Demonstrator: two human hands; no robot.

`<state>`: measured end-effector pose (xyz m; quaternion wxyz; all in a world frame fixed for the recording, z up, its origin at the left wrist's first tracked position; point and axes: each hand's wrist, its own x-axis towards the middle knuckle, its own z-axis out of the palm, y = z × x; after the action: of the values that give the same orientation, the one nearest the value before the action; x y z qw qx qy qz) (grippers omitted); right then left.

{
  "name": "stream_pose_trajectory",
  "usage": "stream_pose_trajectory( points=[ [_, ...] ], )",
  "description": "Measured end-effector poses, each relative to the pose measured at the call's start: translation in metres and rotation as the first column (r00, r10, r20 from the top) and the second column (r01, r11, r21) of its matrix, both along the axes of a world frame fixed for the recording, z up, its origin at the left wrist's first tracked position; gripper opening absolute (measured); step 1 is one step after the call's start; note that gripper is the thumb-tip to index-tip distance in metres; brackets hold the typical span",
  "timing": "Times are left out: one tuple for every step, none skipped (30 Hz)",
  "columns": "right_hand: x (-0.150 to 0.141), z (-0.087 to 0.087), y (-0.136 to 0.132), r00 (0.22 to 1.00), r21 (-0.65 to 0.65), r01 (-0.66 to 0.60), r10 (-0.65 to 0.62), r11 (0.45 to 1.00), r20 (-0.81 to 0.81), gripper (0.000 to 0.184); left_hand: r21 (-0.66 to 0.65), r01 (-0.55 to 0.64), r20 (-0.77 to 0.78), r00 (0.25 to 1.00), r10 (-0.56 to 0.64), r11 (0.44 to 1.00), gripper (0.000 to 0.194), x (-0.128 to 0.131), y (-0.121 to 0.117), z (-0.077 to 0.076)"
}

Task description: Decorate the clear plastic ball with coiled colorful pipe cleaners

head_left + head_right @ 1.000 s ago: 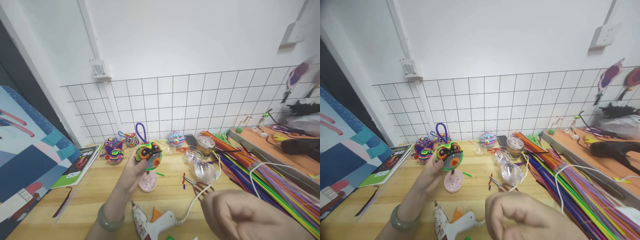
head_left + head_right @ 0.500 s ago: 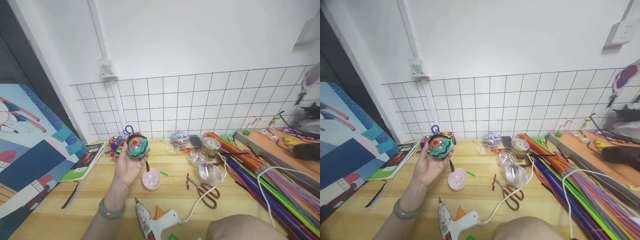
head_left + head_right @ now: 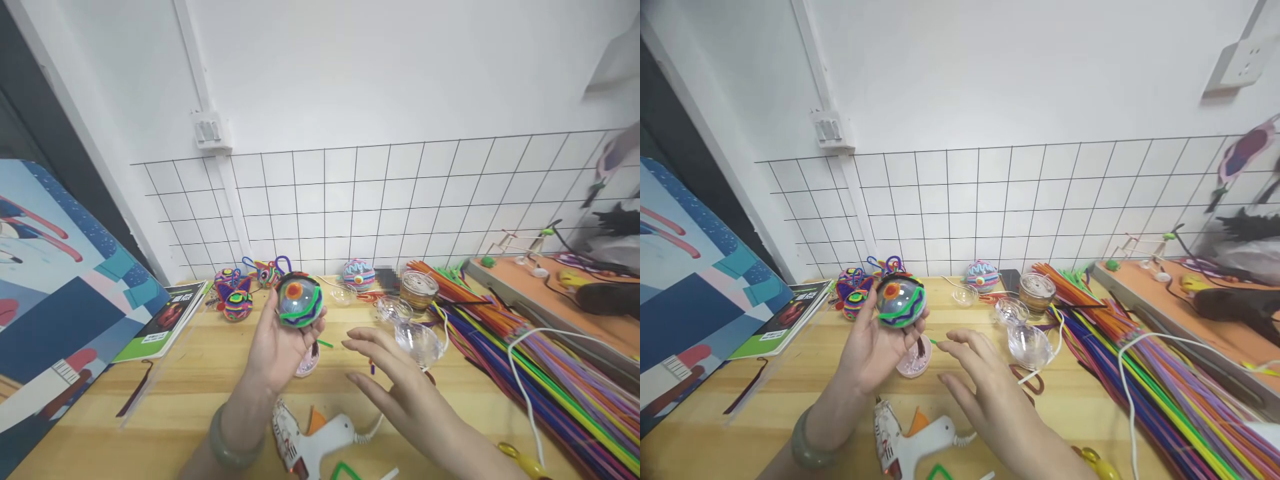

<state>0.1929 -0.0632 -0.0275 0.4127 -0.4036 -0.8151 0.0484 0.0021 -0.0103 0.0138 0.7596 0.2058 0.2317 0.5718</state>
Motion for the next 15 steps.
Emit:
stream_pose_trajectory(
  points=[
    [0.000,0.001,0.000,1.000,0.057,0.014,-0.013,0.998,-0.026,0.028,-0.020,0.026,0.004,1.000,-0.026,0.999,0.045,0.006,-0.004,-0.001],
    [0.001,0.002,0.000,0.999,0.107,0.020,-0.016,0.994,-0.044,0.026,-0.038,0.047,0.005,0.999,-0.047,0.998,0.043,0.013,-0.008,-0.003],
    [0.002,0.003,0.000,0.998,0.146,0.020,-0.012,0.989,-0.059,0.024,-0.049,0.081,0.011,0.997,-0.081,0.995,0.042,0.018,-0.013,-0.004],
    [0.003,0.005,-0.001,0.998,0.171,0.016,-0.004,0.985,-0.068,0.023,-0.055,0.121,0.016,0.993,-0.120,0.991,0.041,0.024,-0.017,-0.006],
    [0.004,0.007,-0.001,0.997,0.178,0.012,0.001,0.984,-0.074,0.021,-0.050,0.154,0.024,0.988,-0.153,0.987,0.040,0.029,-0.021,-0.007],
    [0.005,0.008,-0.001,0.997,0.173,0.013,0.001,0.985,-0.078,0.019,-0.054,0.177,0.022,0.984,-0.176,0.983,0.039,0.033,-0.025,-0.008],
    [0.006,0.010,-0.002,0.997,0.169,0.018,-0.004,0.985,-0.083,0.017,-0.046,0.188,0.019,0.982,-0.188,0.981,0.038,0.036,-0.028,-0.009],
    [0.007,0.011,-0.002,0.997,0.167,0.024,-0.011,0.986,-0.082,0.016,-0.038,0.209,0.018,0.978,-0.209,0.977,0.038,0.038,-0.031,-0.010],
    [0.008,0.012,-0.002,0.997,0.170,0.031,-0.018,0.985,-0.077,0.014,-0.023,0.226,0.024,0.974,-0.225,0.974,0.037,0.040,-0.033,-0.011],
    [0.008,0.013,-0.001,0.997,0.176,0.034,-0.023,0.984,-0.068,0.012,-0.013,0.239,0.026,0.971,-0.239,0.971,0.037,0.041,-0.034,-0.011],
    [0.009,0.014,-0.001,0.998,0.182,0.032,-0.023,0.983,-0.055,0.011,-0.009,0.249,0.023,0.968,-0.249,0.968,0.038,0.042,-0.034,-0.012],
    [0.010,0.014,-0.001,0.999,0.182,0.026,-0.019,0.983,-0.041,0.010,-0.009,0.255,0.018,0.967,-0.254,0.967,0.039,0.042,-0.035,-0.013],
    [0.011,0.014,0.000,1.000,0.169,0.016,-0.012,0.985,-0.026,0.009,-0.013,0.259,0.009,0.966,-0.259,0.966,0.039,0.042,-0.034,-0.014],
    [0.012,0.014,0.000,1.000,0.150,0.002,0.000,0.989,-0.014,0.009,-0.019,0.262,-0.003,0.965,-0.262,0.965,0.040,0.042,-0.034,-0.015],
    [0.012,0.014,0.001,1.000,0.130,-0.015,0.015,0.991,-0.004,0.008,-0.025,0.263,-0.013,0.965,-0.263,0.965,0.041,0.041,-0.033,-0.016]
  ],
)
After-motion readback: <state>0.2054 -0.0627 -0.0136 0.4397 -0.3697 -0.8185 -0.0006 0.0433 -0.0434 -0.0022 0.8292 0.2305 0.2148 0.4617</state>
